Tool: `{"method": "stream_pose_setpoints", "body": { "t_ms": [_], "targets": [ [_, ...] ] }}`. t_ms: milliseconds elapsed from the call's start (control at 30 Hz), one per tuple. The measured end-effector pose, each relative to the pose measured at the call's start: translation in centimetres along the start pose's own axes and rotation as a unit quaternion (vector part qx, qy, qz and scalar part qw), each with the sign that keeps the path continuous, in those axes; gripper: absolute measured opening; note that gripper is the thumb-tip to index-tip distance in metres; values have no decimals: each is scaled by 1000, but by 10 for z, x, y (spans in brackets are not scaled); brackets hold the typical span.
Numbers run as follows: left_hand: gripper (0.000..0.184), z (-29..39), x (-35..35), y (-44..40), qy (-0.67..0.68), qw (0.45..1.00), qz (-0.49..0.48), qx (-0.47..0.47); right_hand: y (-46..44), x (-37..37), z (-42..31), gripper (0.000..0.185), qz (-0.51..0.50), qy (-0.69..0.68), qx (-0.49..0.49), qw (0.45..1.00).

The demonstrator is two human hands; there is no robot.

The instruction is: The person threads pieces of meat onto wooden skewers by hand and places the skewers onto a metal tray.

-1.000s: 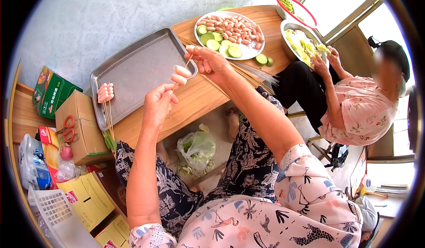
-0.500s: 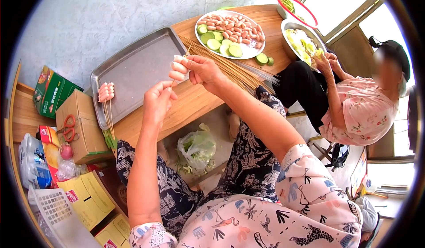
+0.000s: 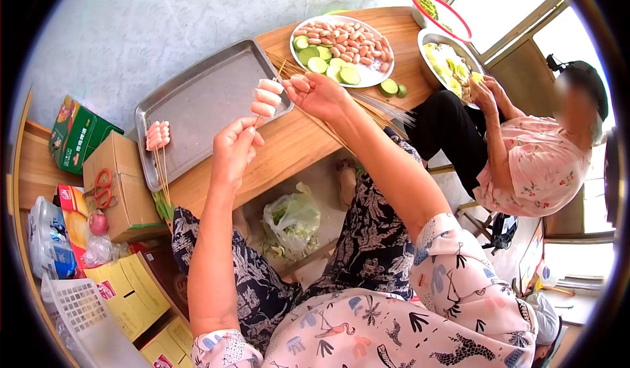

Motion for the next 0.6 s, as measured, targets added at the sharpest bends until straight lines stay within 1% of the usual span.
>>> {"method": "stream_pose_setpoints", "body": {
  "t_ms": [33, 67, 100, 167, 200, 267, 400, 467, 600],
  "targets": [
    [22, 0, 0, -1, 1, 1000, -1, 0, -1, -3, -3, 22, -42, -1, 5, 999],
    [22, -1, -1, -2, 0, 1000, -2, -1, -3, -2, -6, 19, 2, 44, 23, 999],
    [22, -3, -1, -2, -5, 1000, -6, 0, 1, -12, -5, 19, 2, 43, 24, 999],
    [22, -4, -1, -2, -11, 1000, -10, 1, 11, -23, -9, 16, 53, 99, 69, 991],
    [22, -5, -2, -2, -19, 1000, -16, 10, 10, -21, -10, 16, 53, 98, 70, 991],
    [22, -7, -2, -1, -26, 999, -21, 20, 7, -23, -12, 17, 8, 103, 81, 991],
    [22, -9, -3, -1, -41, 998, -32, 24, 7, -23, -18, 17, -2, 103, 94, 990],
    [21, -9, -4, 0, -44, 998, -34, 21, 7, -22, -19, 22, -3, 99, 94, 991],
    [21, -9, -3, 0, -44, 998, -27, 30, 10, -25, -18, 22, 3, 97, 96, 991]
  ]
}}
Point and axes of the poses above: each hand's wrist, its own y-axis away from the middle knuckle, its own x-axis out of the back of the hand, z = x × y, the point moved 5 cm from there along -y, towards the middle knuckle, and after that the axes turned 3 degrees about -z, right-handed, at the moved point
